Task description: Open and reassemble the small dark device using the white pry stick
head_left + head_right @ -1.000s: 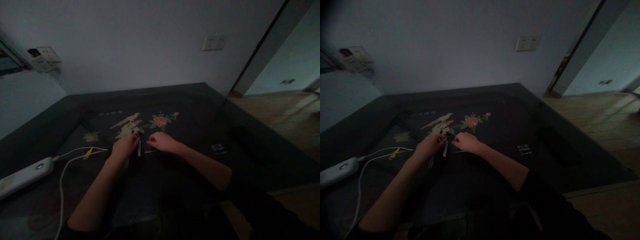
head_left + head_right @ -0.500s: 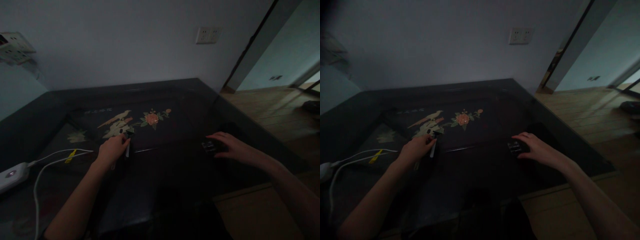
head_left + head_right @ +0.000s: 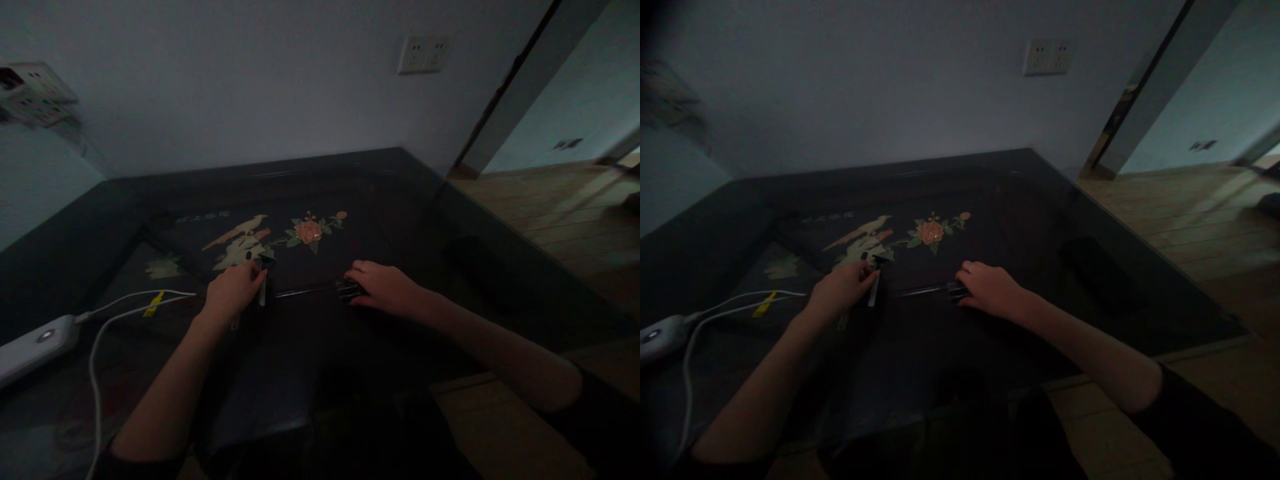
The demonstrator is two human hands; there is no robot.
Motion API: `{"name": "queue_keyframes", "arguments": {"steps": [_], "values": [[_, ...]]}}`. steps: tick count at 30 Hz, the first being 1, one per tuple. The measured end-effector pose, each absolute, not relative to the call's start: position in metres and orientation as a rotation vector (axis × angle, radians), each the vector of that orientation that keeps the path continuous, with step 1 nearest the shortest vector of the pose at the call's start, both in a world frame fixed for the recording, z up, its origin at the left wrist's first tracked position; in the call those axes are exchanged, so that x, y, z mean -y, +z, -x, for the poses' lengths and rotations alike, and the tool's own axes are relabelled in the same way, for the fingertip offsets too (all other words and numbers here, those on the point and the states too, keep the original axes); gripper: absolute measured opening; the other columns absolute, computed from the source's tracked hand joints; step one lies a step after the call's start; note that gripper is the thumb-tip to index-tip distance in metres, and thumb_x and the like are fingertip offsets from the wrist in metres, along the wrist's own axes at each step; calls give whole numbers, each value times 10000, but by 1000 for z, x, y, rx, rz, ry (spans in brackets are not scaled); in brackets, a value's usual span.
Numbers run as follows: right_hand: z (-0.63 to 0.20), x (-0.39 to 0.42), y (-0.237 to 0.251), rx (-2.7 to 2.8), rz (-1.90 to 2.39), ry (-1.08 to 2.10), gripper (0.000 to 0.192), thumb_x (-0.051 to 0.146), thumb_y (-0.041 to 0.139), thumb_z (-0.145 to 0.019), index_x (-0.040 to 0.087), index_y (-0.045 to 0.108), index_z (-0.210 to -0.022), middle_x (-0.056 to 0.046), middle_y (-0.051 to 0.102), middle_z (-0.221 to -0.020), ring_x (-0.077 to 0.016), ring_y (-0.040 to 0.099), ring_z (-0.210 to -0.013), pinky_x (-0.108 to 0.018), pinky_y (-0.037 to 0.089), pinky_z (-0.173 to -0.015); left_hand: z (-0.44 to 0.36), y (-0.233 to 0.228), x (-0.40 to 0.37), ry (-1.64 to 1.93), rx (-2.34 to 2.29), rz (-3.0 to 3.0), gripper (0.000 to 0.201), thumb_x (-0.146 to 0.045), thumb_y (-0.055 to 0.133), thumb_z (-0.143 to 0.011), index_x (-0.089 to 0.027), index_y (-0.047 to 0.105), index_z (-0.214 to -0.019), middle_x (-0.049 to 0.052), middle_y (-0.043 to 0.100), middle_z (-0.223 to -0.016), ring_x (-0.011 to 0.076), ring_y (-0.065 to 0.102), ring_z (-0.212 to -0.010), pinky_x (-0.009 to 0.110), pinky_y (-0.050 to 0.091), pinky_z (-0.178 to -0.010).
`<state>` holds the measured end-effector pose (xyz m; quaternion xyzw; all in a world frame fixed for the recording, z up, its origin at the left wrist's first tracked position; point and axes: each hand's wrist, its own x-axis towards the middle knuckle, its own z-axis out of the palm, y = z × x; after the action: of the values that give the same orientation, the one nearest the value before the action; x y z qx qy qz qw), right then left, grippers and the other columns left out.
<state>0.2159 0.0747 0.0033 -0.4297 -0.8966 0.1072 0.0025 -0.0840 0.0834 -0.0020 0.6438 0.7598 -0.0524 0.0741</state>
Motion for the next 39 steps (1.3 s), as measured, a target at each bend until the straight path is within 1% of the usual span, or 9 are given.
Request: {"name": "queue_keyframes", "arguments": {"steps": [5,9,14,21,28,32,35,37,39], "values": [[-136,-88,-2,2848,1194,262,353,363,616,-870,143,565,-1141,-152,562,-1216,-280,589,-1067,-351,533,-770,86,-4,-85,-136,-2275,-1930,391,-506,349,-894,-239,625,-966,113,709,-929,330,678,-908,404,519,-725],[-106,-100,-7,2840,1136,232,378,393,592,-879,128,554,-1146,-163,566,-1218,-297,600,-1057,-373,545,-752,86,-5,-85,-124,-2280,-1943,390,-511,347,-895,-240,619,-962,113,708,-925,317,682,-892,396,514,-727],[-102,-104,-10,2811,1129,205,375,377,613,-869,119,550,-1134,-153,598,-1160,-290,622,-1013,-372,551,-742,87,-5,-82,-92,-2272,-1980,355,-498,365,-900,-236,602,-940,97,710,-880,288,690,-842,363,506,-704],[-103,-103,-14,2766,1140,246,363,374,592,-891,128,537,-1152,-155,594,-1177,-291,609,-1043,-381,542,-764,86,-6,-81,-3,-2299,-2031,328,-477,385,-907,-229,598,-924,80,696,-814,275,686,-763,325,476,-626],[-106,-103,-10,2693,1150,377,459,414,608,-873,162,467,-1230,-156,595,-1200,-298,601,-1076,-378,514,-791,76,-2,-77,324,-2178,-2249,283,-430,403,-926,-218,566,-833,28,651,-694,202,625,-645,258,380,-561],[-127,-100,-6,2629,1137,494,327,329,565,-904,165,476,-1172,-144,625,-1129,-280,624,-1009,-355,483,-754,52,-9,-65,569,-1964,-2416,267,-330,372,-933,-199,537,-769,23,616,-684,162,575,-615,246,360,-576],[-155,-91,-11,2561,1133,614,193,242,552,-899,178,496,-1073,-75,654,-949,-218,641,-855,-293,447,-684,25,-18,-54,641,-1613,-2571,256,-273,394,-904,-198,503,-685,7,585,-636,136,538,-571,239,350,-571],[-176,-81,-17,2505,1139,713,131,194,571,-876,180,498,-984,-27,639,-817,-176,621,-728,-255,419,-621,6,-22,-45,655,-1370,-2641,231,-235,424,-873,-201,484,-652,-10,563,-595,124,514,-538,235,325,-542],[-194,-71,-23,2443,1113,814,88,182,554,-889,188,481,-937,2,631,-784,-137,601,-677,-226,411,-606,-10,-25,-36,684,-1193,-2664,214,-198,437,-848,-201,463,-636,-17,551,-574,118,502,-525,235,310,-527]]}}
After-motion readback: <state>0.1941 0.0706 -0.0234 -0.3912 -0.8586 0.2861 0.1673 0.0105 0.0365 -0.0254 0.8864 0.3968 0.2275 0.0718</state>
